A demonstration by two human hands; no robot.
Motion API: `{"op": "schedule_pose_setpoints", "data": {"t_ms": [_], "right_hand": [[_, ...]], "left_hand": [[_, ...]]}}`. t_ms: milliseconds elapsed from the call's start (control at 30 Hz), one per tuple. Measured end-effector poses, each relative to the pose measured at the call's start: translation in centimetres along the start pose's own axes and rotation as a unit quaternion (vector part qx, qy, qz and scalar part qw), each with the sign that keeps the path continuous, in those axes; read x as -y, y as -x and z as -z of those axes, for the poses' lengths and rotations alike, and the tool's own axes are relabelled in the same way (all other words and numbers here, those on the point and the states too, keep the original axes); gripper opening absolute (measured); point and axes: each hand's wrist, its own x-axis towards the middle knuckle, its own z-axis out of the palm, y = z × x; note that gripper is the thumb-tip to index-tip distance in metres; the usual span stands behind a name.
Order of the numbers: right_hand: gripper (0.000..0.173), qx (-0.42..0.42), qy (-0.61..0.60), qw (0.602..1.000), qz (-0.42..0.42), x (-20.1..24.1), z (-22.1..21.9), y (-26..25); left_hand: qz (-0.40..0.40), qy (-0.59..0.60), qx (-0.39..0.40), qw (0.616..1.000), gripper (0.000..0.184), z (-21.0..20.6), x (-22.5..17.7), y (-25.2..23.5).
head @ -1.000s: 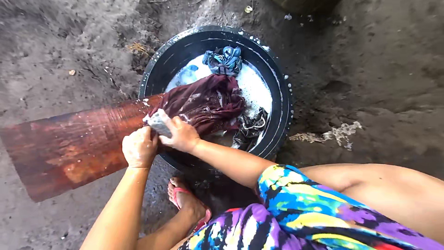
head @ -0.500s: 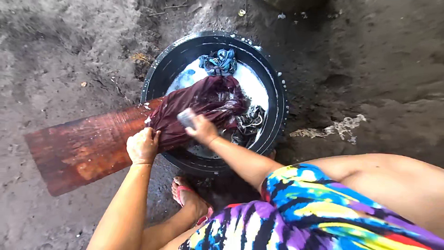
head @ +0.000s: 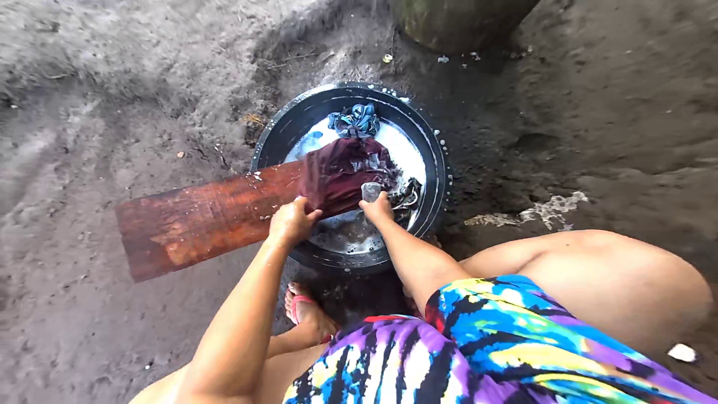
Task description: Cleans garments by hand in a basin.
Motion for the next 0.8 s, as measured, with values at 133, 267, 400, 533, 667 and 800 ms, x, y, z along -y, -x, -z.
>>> {"op": "schedule_pose_setpoints", "data": {"t_ms": [133, 267, 400, 533, 667, 800], "right_hand": [[0.073, -0.023, -0.249, 0.966, 0.071, 0.5, 3.3, -2.3], [0.052, 0.038, -0.347, 0.923, 0.159, 4.8, 10.6, -1.0], [0.046, 0.115, -0.404, 0.878, 0.231, 8.5, 16.3, 2.2], [0.041, 0.179, -0.401, 0.847, 0.299, 12.1, 18.3, 6.4], [0.035, 0.246, -0.354, 0.844, 0.319, 13.5, 16.7, 8.9], [0.034, 0.291, -0.356, 0.84, 0.287, 14.4, 14.1, 7.9]], "left_hand": [[-0.072, 0.129, -0.077, 0.986, 0.033, 2.5, -3.1, 3.8], [-0.08, 0.274, -0.172, 0.943, 0.024, 5.4, -3.8, 6.3], [-0.015, 0.315, -0.11, 0.943, 0.023, 5.5, -1.6, 5.3], [0.025, 0.172, -0.009, 0.985, 0.04, 2.0, -1.2, 2.3], [-0.108, 0.251, -0.081, 0.959, 0.081, 0.6, -5.6, 0.6], [-0.216, 0.446, -0.113, 0.861, 0.035, -1.0, -7.8, -1.7]]}}
